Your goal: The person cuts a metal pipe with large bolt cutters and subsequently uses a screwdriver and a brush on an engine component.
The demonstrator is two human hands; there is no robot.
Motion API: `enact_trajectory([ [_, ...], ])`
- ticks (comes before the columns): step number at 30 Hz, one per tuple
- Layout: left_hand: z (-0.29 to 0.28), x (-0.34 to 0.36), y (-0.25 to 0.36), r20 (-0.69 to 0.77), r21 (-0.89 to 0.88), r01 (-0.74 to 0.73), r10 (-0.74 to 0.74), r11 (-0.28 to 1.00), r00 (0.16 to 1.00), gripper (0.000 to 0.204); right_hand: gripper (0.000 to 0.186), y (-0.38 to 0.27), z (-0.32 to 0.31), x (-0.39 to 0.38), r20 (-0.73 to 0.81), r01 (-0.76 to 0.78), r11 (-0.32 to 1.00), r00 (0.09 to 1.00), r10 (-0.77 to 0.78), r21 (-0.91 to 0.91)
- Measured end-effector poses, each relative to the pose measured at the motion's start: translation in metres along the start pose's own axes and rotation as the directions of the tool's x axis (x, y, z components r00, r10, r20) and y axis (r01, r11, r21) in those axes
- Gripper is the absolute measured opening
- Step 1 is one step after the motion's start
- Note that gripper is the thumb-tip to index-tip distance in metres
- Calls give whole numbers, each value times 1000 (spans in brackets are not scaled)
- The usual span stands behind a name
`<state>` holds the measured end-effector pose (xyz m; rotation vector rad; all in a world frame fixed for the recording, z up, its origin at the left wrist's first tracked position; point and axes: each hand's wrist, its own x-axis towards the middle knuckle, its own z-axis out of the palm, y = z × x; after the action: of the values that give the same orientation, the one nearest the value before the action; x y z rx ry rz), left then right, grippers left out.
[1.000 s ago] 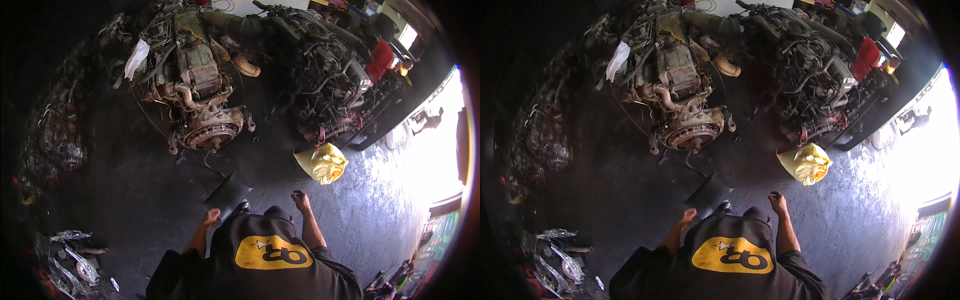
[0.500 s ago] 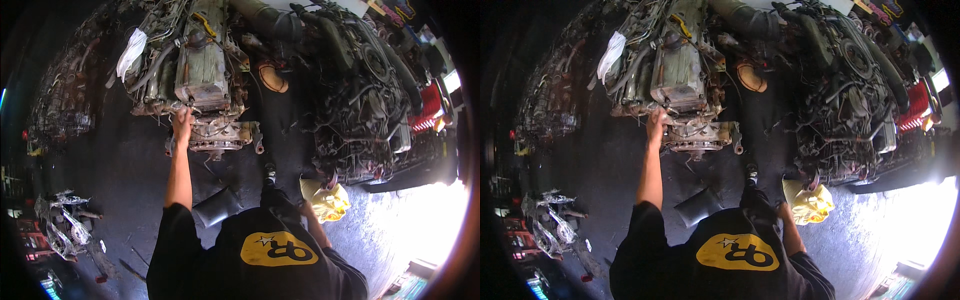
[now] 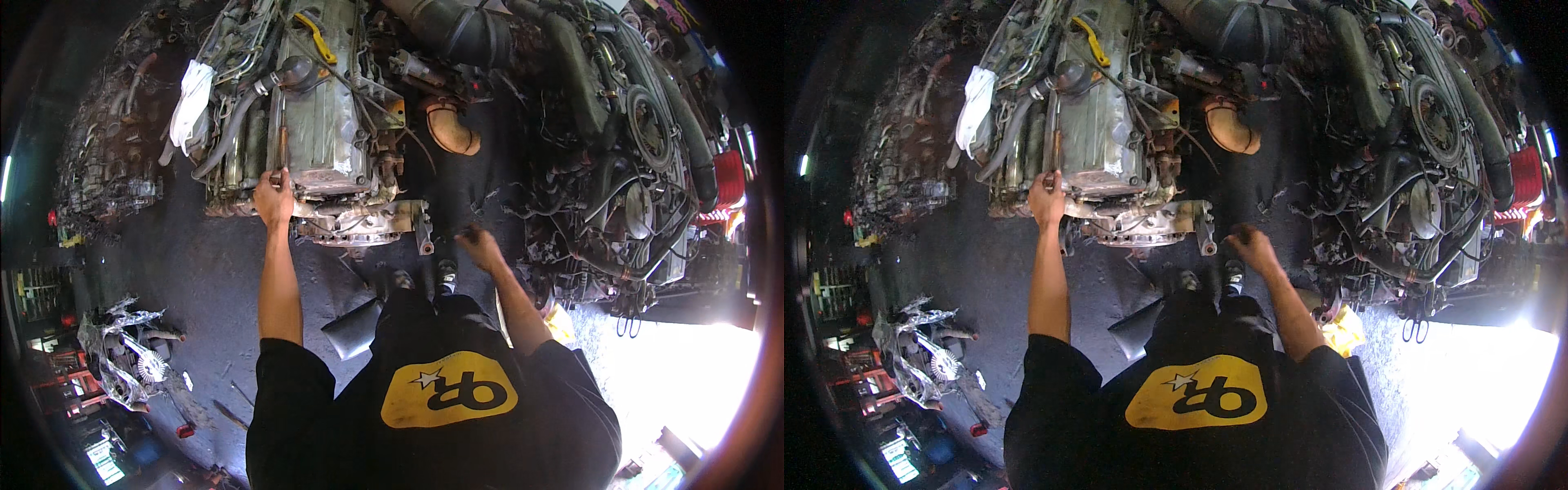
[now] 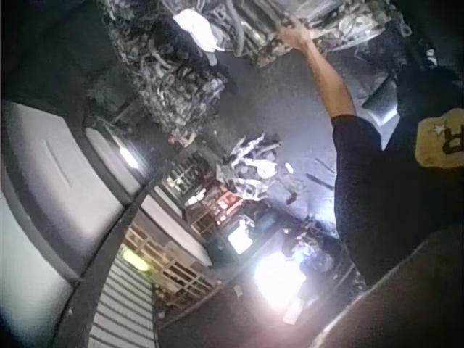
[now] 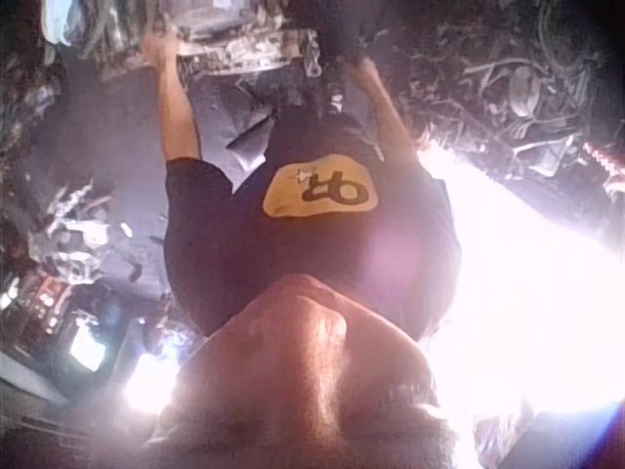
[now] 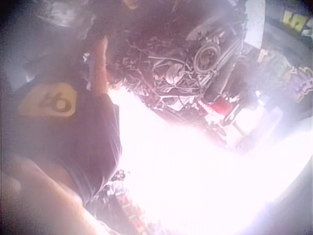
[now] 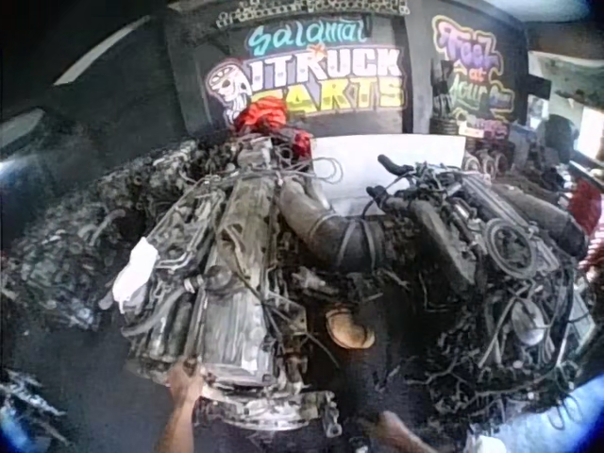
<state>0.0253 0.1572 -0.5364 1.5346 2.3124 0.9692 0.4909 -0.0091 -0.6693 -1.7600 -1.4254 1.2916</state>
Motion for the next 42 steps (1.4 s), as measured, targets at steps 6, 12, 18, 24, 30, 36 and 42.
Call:
enact_trajectory([
  [6, 1, 28, 37, 122, 351, -169, 133, 921, 984, 62, 49, -70, 65, 1, 217, 36, 998, 975, -46, 47],
  [12, -33, 74, 33, 455, 243, -422, 282, 873, 845, 51, 46, -112, 99, 24, 78, -12, 999, 997, 9, 30],
  [18, -39, 63, 18, 406, 166, -549, 450, 819, 795, 49, 48, -180, 141, 11, -54, -22, 976, 998, 35, 218],
  [24, -65, 45, 1, 589, 51, -359, 263, 932, 765, 46, 48, -229, 153, -9, 91, -51, 952, 996, 24, 302],
  [30, -64, -50, -52, 738, -186, -349, 365, 919, 567, 47, 49, -218, 148, -17, 108, -64, 933, 994, 28, 354],
  [36, -54, -148, -36, 896, -441, 164, 421, 882, 142, 45, 62, -215, 168, -29, 337, -60, 894, 936, -104, 443],
  [42, -70, -157, -11, 873, -448, 338, 487, 828, -36, 47, 45, -235, 154, -76, 294, -130, 793, 953, -65, 595],
])
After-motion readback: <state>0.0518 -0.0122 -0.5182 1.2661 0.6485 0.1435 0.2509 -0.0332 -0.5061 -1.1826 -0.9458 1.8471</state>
